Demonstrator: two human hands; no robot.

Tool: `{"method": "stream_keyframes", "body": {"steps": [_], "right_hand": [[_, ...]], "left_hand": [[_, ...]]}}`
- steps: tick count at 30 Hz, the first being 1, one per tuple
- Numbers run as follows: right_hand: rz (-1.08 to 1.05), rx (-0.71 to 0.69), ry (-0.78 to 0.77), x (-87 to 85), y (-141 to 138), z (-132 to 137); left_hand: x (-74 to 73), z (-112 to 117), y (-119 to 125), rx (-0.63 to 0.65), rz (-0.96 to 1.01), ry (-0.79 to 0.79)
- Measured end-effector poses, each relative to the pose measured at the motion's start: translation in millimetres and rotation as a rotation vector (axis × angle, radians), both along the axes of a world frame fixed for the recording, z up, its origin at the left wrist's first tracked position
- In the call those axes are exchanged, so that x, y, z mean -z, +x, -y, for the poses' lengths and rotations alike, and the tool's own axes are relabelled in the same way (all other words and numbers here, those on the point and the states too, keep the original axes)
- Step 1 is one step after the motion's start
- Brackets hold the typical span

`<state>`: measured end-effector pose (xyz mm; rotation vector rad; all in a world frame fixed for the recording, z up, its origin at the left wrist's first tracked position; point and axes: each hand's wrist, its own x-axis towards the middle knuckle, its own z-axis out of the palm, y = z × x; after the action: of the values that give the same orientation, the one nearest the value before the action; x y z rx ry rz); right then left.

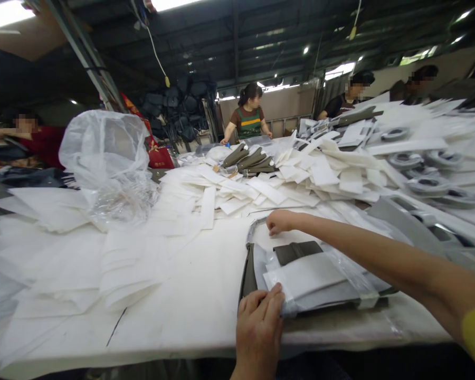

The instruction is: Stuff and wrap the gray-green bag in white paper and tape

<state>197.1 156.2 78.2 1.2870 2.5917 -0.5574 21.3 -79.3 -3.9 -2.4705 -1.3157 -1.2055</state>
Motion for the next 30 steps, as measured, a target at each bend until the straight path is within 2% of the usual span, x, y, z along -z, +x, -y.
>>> {"method": "stream_keyframes", "body": {"steps": [3,6,8,13,16,21,25,27,30], "right_hand": [[-0.097,-0.003,-0.018,2.7,9.5,31.4],[-0.112,-0.019,-0.021,13.8,10.3,67.3],[-0.105,0.022,-0.021,21.9,8.3,79.0],[-0.208,0.105,-0.179,36.1,7.3,64.3],[-0.293,0.125,-0.188,43.0,8.6,55.6],[-0.337,0.209,-0.074,50.2,3.7,61.6],[-0.372,0.235,0.062,43.3,6.4,73.0],[-0.397,0.252,0.138,35.5,20.5,81.3],[-0.397,0.346,0.262,23.0,63.1,100.3]], "left_hand": [[10.6,1.5,4.0,-0.019,0.047,0.028],[23.2,1.7,7.9,-0.038,0.124,0.056],[26.7,1.1,9.1,-0.040,0.156,0.063],[17.3,-1.6,7.1,0.012,0.131,0.138],[16.2,-2.8,3.5,0.029,0.087,0.172],[29.6,-5.1,-3.2,0.054,-0.018,0.170],[32.2,-2.9,-2.0,0.051,0.026,0.140],[28.4,0.0,-2.6,0.082,0.102,0.074],[19.5,3.1,-10.6,0.168,0.269,-0.040]]}}
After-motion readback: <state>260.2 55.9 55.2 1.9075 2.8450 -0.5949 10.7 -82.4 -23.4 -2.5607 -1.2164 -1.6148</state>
